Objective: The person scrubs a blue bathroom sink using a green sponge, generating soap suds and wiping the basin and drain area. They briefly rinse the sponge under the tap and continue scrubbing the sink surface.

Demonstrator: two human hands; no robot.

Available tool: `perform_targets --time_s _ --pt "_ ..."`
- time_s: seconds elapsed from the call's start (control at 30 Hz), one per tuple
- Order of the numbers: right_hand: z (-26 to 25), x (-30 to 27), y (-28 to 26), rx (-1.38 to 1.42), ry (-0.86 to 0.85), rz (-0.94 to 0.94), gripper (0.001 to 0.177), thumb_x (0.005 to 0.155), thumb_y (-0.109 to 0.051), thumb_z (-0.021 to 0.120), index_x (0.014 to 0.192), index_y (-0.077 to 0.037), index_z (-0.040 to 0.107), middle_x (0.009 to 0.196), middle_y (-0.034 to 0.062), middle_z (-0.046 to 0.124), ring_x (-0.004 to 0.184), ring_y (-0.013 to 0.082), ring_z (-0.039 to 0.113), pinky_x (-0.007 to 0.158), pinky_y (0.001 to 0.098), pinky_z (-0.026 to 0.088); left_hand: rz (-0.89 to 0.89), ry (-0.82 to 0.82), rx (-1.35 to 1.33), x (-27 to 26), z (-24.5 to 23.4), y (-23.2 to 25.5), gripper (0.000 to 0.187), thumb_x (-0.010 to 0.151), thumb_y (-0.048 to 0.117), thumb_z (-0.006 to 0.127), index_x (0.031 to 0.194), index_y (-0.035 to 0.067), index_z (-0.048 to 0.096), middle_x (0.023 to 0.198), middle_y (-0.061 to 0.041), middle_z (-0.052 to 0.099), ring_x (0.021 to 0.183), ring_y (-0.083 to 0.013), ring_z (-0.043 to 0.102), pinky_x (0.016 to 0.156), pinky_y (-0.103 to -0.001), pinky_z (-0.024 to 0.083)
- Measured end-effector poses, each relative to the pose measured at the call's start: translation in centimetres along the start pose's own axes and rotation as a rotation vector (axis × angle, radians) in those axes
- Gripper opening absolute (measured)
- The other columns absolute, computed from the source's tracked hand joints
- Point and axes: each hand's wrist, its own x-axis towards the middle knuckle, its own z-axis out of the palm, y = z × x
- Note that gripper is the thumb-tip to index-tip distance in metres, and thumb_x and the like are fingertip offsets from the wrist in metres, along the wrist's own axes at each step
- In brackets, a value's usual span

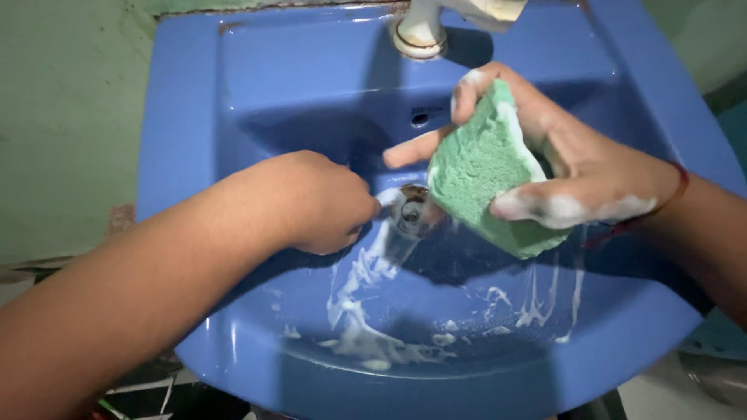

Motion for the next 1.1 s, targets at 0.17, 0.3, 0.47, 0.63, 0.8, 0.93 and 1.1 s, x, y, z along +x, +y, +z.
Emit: perform_targets --time_s 0.17,0.3,0.47,0.63,0.8,0.93,1.1 --pt "0.5 0.3 1.4 0.318 -0.010 0.069 0.051 0.097 -0.014 0.068 0.134 -0.015 0.032 0.156 0.0355 0.040 0.115 0.0424 0.068 0.093 0.0556 0.063 0.003 -0.023 -0.005 0.0 -0.2 0.1 0.032 0.089 0.025 0.060 0.120 0.022 0.069 0.109 -0.009 0.073 0.103 -0.0344 0.070 0.088 -0.051 0.056" --pt "0.6 0.5 2.1 0.367 -0.072 0.057 0.044 0.104 -0.016 0.061 0.137 -0.014 0.032 0.152 0.0368 0.045 0.110 0.0385 0.070 0.089 0.0492 0.062 -0.024 -0.066 -0.018 0.0 -0.2 0.1 0.029 0.091 0.027 0.060 0.115 0.018 0.073 0.112 -0.008 0.073 0.105 -0.0332 0.070 0.089 -0.049 0.056" --pt "0.7 0.1 1.9 0.489 -0.025 0.122 0.041 0.107 -0.026 0.055 0.138 -0.011 0.033 0.139 0.0342 0.056 0.093 0.0294 0.074 0.076 0.0394 0.064 0.027 0.009 -0.003 -0.1 0.2 -0.3 0.030 0.088 0.025 0.062 0.116 0.018 0.071 0.112 -0.010 0.073 0.106 -0.0343 0.069 0.089 -0.050 0.055" --pt "0.4 -0.2 2.2 0.356 0.012 0.149 0.041 0.105 -0.027 0.057 0.135 -0.008 0.037 0.122 0.0298 0.066 0.081 0.0256 0.073 0.063 0.0363 0.065 0.031 -0.005 -0.014 -0.3 0.2 -0.3 0.027 0.089 0.026 0.063 0.111 0.016 0.074 0.111 -0.009 0.074 0.106 -0.0332 0.070 0.089 -0.049 0.056" --pt "0.0 -0.5 2.5 0.435 0.026 0.167 0.040 0.106 -0.023 0.058 0.135 -0.006 0.037 0.116 0.0333 0.068 0.077 0.0280 0.072 0.060 0.0366 0.063 0.028 -0.016 -0.015 -0.3 0.0 -0.2 0.028 0.088 0.024 0.063 0.113 0.017 0.073 0.111 -0.010 0.073 0.106 -0.0338 0.070 0.088 -0.049 0.056" --pt "0.1 0.4 2.1 0.534 -0.044 0.106 0.048 0.101 -0.018 0.059 0.140 -0.010 0.033 0.127 0.0353 0.061 0.084 0.0296 0.072 0.068 0.0392 0.063 0.029 -0.014 -0.034 -0.3 0.1 -0.3 0.027 0.087 0.023 0.062 0.112 0.018 0.074 0.110 -0.009 0.074 0.106 -0.0329 0.070 0.089 -0.049 0.056" --pt "0.5 1.2 2.2 0.452 0.017 0.179 0.053 0.096 -0.010 0.057 0.141 -0.012 0.030 0.145 0.0332 0.054 0.109 0.0357 0.070 0.081 0.0471 0.064 0.023 -0.016 -0.024 -0.1 0.4 -0.3 0.028 0.089 0.026 0.061 0.111 0.016 0.074 0.110 -0.010 0.074 0.104 -0.0345 0.070 0.088 -0.050 0.056"
